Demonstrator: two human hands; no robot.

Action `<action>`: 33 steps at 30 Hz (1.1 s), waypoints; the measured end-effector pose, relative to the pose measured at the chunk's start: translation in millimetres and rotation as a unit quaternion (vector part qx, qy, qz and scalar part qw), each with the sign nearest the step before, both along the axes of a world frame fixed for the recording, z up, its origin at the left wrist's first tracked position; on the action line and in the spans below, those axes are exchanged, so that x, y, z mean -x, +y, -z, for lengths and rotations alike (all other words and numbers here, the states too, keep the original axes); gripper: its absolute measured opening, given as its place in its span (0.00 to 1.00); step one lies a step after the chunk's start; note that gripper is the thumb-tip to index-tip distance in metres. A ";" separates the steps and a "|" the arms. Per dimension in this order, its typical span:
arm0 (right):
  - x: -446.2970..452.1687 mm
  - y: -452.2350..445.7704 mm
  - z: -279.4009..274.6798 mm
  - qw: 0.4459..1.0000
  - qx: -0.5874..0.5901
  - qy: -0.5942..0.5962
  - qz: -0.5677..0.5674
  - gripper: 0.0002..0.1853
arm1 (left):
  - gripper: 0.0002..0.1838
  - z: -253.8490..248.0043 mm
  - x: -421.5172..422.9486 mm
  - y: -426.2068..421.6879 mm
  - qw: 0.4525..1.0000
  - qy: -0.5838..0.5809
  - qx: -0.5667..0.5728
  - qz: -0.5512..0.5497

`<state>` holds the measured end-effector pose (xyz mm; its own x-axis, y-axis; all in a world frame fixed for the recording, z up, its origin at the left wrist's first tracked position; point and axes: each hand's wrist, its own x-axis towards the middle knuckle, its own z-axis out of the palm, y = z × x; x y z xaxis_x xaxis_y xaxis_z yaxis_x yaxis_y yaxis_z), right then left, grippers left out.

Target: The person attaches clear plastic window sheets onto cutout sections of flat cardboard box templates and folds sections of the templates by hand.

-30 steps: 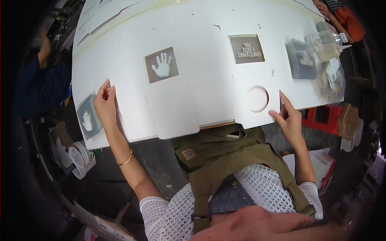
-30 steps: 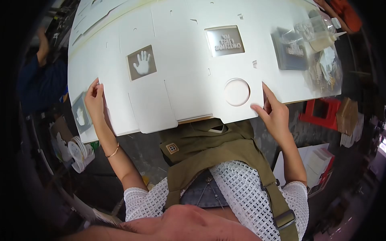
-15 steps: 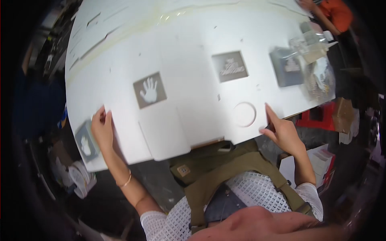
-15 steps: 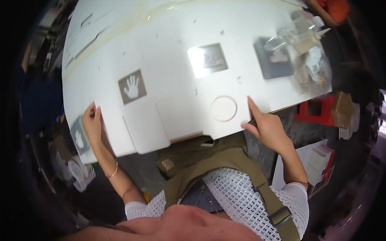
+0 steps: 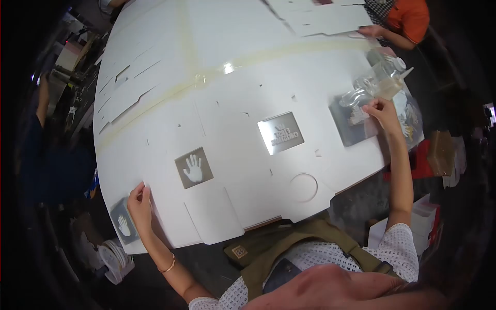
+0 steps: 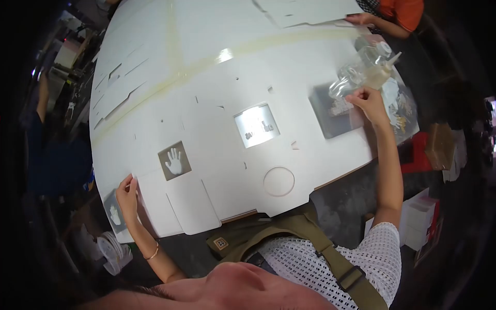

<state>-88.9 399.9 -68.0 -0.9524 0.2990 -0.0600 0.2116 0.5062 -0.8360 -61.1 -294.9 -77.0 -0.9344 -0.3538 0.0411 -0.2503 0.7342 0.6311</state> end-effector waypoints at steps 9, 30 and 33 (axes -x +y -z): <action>2.0 2.8 -11.6 0.997 -0.071 -0.014 -0.010 0.09 | 0.17 -50.2 -20.3 -31.5 0.996 0.056 -0.005 -0.065; 7.9 -189.5 -5.7 0.969 0.229 -0.029 -0.090 0.05 | 0.22 -19.8 -76.4 -127.5 0.933 -0.023 0.319 -0.164; 9.1 -185.7 1.1 0.970 0.229 -0.029 -0.078 0.05 | 0.22 -8.4 -77.2 -145.0 0.930 -0.020 0.324 -0.173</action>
<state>-98.1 214.2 -69.1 -0.9748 0.0810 -0.2077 0.2161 0.1143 -0.9697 16.1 -439.9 -68.5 -0.7742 -0.5468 0.3188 -0.5560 0.8282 0.0703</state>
